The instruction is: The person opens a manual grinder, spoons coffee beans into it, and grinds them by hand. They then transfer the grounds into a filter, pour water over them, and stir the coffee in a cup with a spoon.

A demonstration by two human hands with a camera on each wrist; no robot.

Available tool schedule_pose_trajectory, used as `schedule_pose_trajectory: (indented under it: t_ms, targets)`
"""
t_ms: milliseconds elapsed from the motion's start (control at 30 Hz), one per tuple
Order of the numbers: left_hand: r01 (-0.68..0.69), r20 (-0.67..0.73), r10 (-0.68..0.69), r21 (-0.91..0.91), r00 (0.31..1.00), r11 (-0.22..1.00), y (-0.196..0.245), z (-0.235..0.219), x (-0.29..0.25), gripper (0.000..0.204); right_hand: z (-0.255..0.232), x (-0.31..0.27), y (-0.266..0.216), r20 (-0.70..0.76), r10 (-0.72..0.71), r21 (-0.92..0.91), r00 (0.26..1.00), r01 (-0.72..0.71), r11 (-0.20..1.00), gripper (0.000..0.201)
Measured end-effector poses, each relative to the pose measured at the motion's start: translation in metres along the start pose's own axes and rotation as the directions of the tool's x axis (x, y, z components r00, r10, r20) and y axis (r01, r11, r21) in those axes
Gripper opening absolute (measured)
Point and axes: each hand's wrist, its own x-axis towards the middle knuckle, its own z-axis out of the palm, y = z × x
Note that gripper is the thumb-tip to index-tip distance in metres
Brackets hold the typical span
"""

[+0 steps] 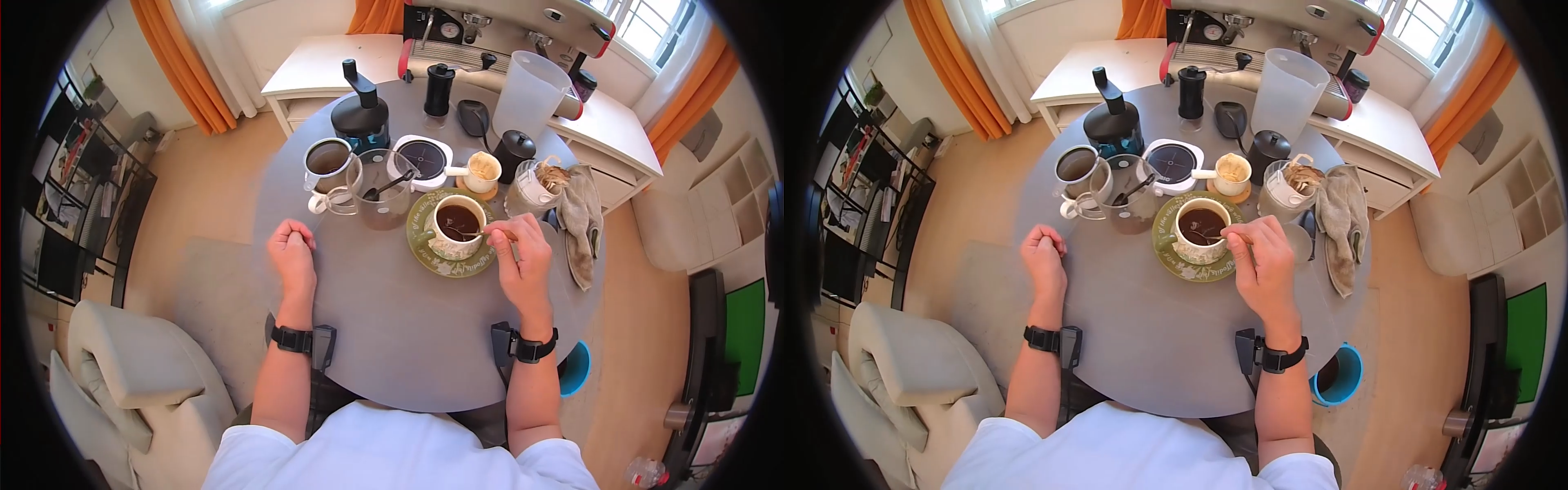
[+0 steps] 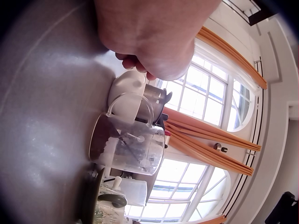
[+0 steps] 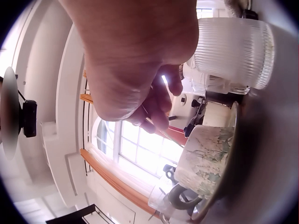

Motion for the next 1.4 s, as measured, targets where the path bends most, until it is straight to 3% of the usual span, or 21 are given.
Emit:
schedule_pose_trajectory:
  t_ms: [267, 367, 433, 567, 667, 733, 833, 933, 1167, 1233, 1333, 1400]
  targets:
    - [0.001, -0.008, -0.001, 0.003, 1.0, 1.0, 0.0, 0.002, 0.0, 0.025, 0.003, 0.003, 0.005, -0.04, -0.061, -0.107, 0.997, 0.056, 0.993, 0.012]
    - [0.012, -0.001, -0.012, -0.008, 1.0, 1.0, 0.0, 0.001, 0.001, 0.025, -0.003, 0.0, 0.005, -0.061, 0.001, -0.139, 0.998, -0.01, 0.99, 0.011]
    - [0.015, -0.017, -0.015, -0.008, 1.0, 1.0, -0.002, 0.001, 0.001, 0.025, -0.005, -0.001, 0.003, -0.063, 0.11, -0.049, 0.992, -0.113, 0.992, 0.011]
    - [0.019, -0.018, -0.019, -0.009, 1.0, 1.0, -0.001, 0.002, 0.0, 0.025, 0.002, -0.001, -0.002, -0.034, 0.139, 0.037, 0.99, -0.138, 0.99, 0.01]
    - [0.018, -0.018, -0.019, -0.009, 1.0, 1.0, -0.001, 0.001, 0.0, 0.025, 0.005, 0.001, -0.005, 0.001, 0.122, 0.054, 0.993, -0.121, 0.991, 0.009]
    - [0.013, -0.014, -0.013, -0.014, 1.0, 1.0, -0.002, 0.0, 0.001, 0.025, 0.005, 0.003, -0.001, -0.016, 0.002, -0.04, 1.0, -0.003, 0.999, 0.009]
    - [0.011, -0.006, -0.011, -0.014, 1.0, 1.0, 0.0, 0.001, 0.0, 0.025, 0.002, 0.002, 0.007, -0.062, -0.012, -0.096, 0.998, 0.006, 0.995, 0.009]
    - [0.015, -0.007, -0.015, -0.031, 1.0, 0.999, -0.001, 0.001, 0.001, 0.025, -0.003, -0.001, 0.011, -0.087, 0.083, -0.069, 0.993, -0.089, 0.994, 0.008]
    - [0.028, -0.004, -0.028, 0.02, 1.0, 0.999, 0.0, 0.0, 0.0, 0.024, 0.002, 0.0, -0.002, 0.013, 0.108, 0.082, 0.994, -0.109, 0.991, 0.007]
    - [0.015, -0.014, -0.015, 0.003, 1.0, 1.0, 0.002, 0.002, -0.001, 0.025, 0.003, 0.003, -0.001, 0.001, -0.015, 0.004, 1.0, 0.015, 1.0, 0.007]
    - [-0.007, -0.002, 0.007, -0.004, 1.0, 1.0, 0.001, 0.001, 0.0, 0.025, 0.003, 0.003, 0.008, -0.057, -0.065, -0.099, 0.996, 0.059, 0.993, 0.007]
    - [-0.007, 0.005, 0.007, -0.003, 1.0, 1.0, 0.0, 0.0, 0.0, 0.025, 0.0, -0.001, 0.012, -0.067, -0.016, -0.09, 0.998, 0.01, 0.996, 0.007]
